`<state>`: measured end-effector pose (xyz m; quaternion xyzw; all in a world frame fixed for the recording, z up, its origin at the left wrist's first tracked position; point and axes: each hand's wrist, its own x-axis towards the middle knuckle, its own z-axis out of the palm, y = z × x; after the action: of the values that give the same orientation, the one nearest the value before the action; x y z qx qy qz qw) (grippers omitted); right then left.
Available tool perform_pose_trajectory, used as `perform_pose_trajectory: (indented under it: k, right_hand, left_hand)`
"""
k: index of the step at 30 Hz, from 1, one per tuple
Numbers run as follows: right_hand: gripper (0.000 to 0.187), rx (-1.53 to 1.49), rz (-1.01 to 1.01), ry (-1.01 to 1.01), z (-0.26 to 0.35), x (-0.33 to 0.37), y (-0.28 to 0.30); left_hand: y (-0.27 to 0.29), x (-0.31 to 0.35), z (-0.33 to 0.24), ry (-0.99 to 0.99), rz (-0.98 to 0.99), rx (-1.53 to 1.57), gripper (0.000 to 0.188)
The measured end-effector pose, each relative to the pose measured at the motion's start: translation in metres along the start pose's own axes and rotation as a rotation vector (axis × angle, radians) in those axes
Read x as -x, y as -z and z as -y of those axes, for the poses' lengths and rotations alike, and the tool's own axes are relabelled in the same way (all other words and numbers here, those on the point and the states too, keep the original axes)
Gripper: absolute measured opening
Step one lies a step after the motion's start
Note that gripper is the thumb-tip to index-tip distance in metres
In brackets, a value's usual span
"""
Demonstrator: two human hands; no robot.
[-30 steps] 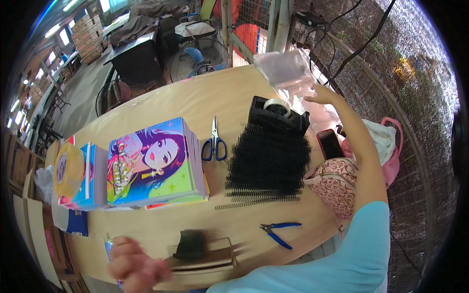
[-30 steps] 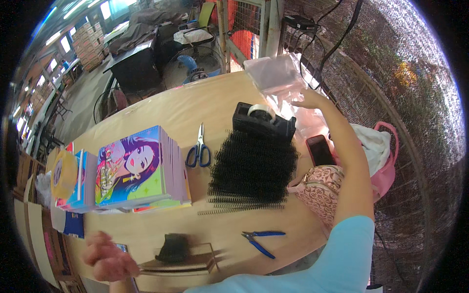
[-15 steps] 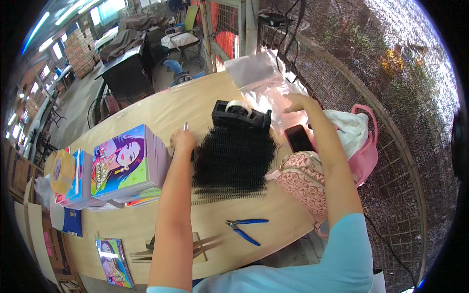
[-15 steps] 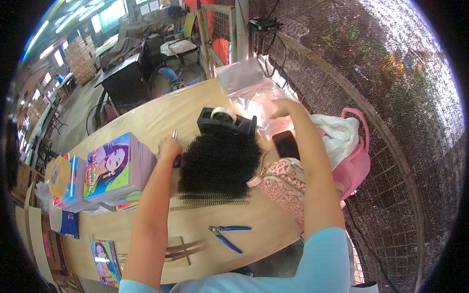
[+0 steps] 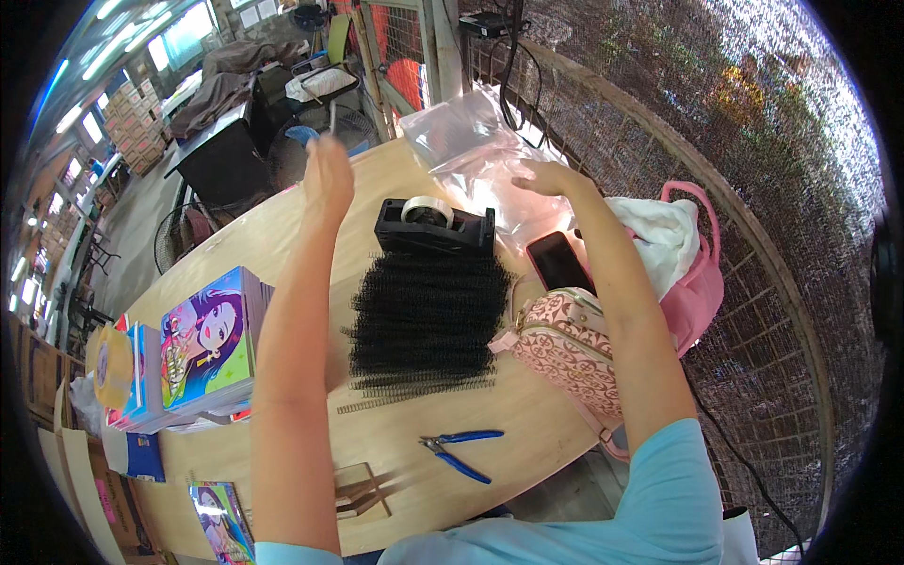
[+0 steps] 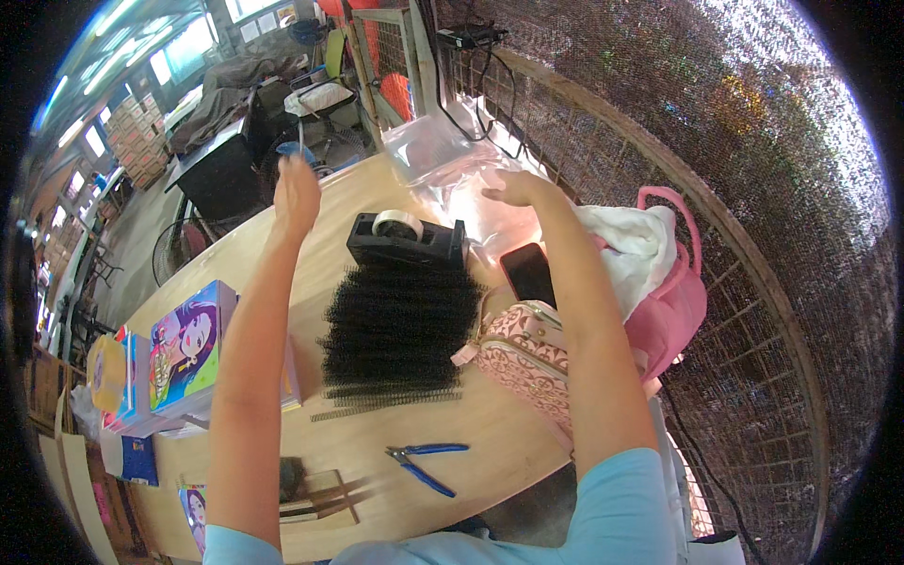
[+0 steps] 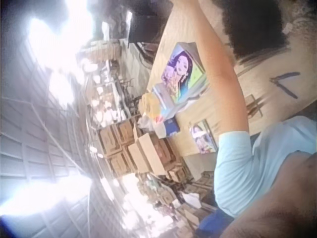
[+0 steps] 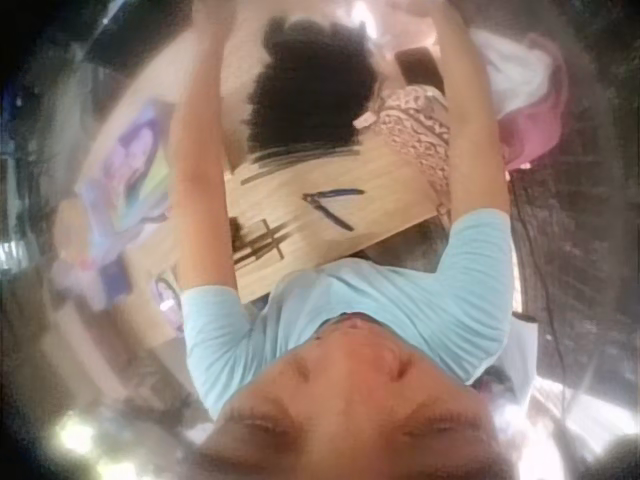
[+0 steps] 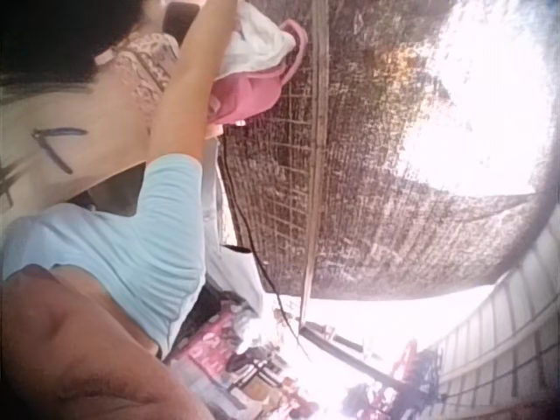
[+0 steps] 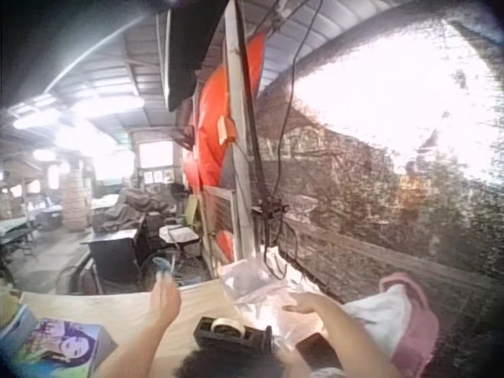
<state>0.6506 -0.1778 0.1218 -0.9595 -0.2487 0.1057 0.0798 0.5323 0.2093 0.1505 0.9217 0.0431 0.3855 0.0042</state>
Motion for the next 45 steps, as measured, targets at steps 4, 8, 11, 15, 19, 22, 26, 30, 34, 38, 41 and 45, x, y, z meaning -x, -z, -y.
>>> perform_pose_trajectory:
  k: [4,8,11,15,19,22,26,30,34,38,41,45]
  right_hand:
    - [0.085,-0.391,-0.068,-0.016,-0.020,0.010,0.003]
    - [0.074,-0.847,0.012,0.089,0.020,0.020,0.028]
    - [0.068,-0.915,-0.036,0.216,0.065,0.019,0.049]
    - [0.065,-0.565,-0.270,-0.069,-0.016,0.007,0.032]
    - [0.053,0.217,-0.493,-0.158,-0.035,0.005,-0.002]
    - [0.048,0.089,-0.452,-0.083,-0.008,0.000,0.021]
    - [0.045,0.231,-0.316,0.013,-0.038,0.017,0.028]
    - [0.046,0.385,-0.128,0.136,-0.004,0.047,0.064]
    - [0.043,0.687,0.074,-0.092,0.095,0.106,0.110]
    - [0.045,0.091,-0.545,0.371,0.155,0.249,0.104]
    - [0.056,-0.204,-0.415,0.621,0.233,0.341,0.019]
    - [0.095,-0.594,-0.232,0.646,0.323,0.396,-0.147]
  left_hand:
    - [0.035,-0.055,-0.133,0.281,0.016,0.511,0.024]
    - [-0.028,-0.046,-0.176,0.490,0.187,0.806,0.029]
    - [-0.078,-0.037,-0.166,0.807,0.182,1.278,0.034]
    - [-0.070,-0.017,-0.209,0.694,0.824,1.481,0.040]
    - [-0.050,-0.029,-0.182,0.363,0.923,1.127,0.055]
    - [-0.025,-0.037,-0.149,0.345,0.500,1.155,0.054]
    - [0.072,-0.050,-0.167,0.172,0.562,0.826,0.054]
    - [0.171,-0.035,-0.150,-0.163,0.628,0.622,0.051]
    - [0.298,0.039,-0.103,-0.312,0.504,0.627,0.049]
    - [0.424,0.158,-0.052,-0.114,0.319,0.767,0.049]
    - [0.455,0.291,-0.007,0.420,-0.148,1.124,0.062]
    - [0.374,0.462,0.034,0.765,-0.356,1.014,0.092]
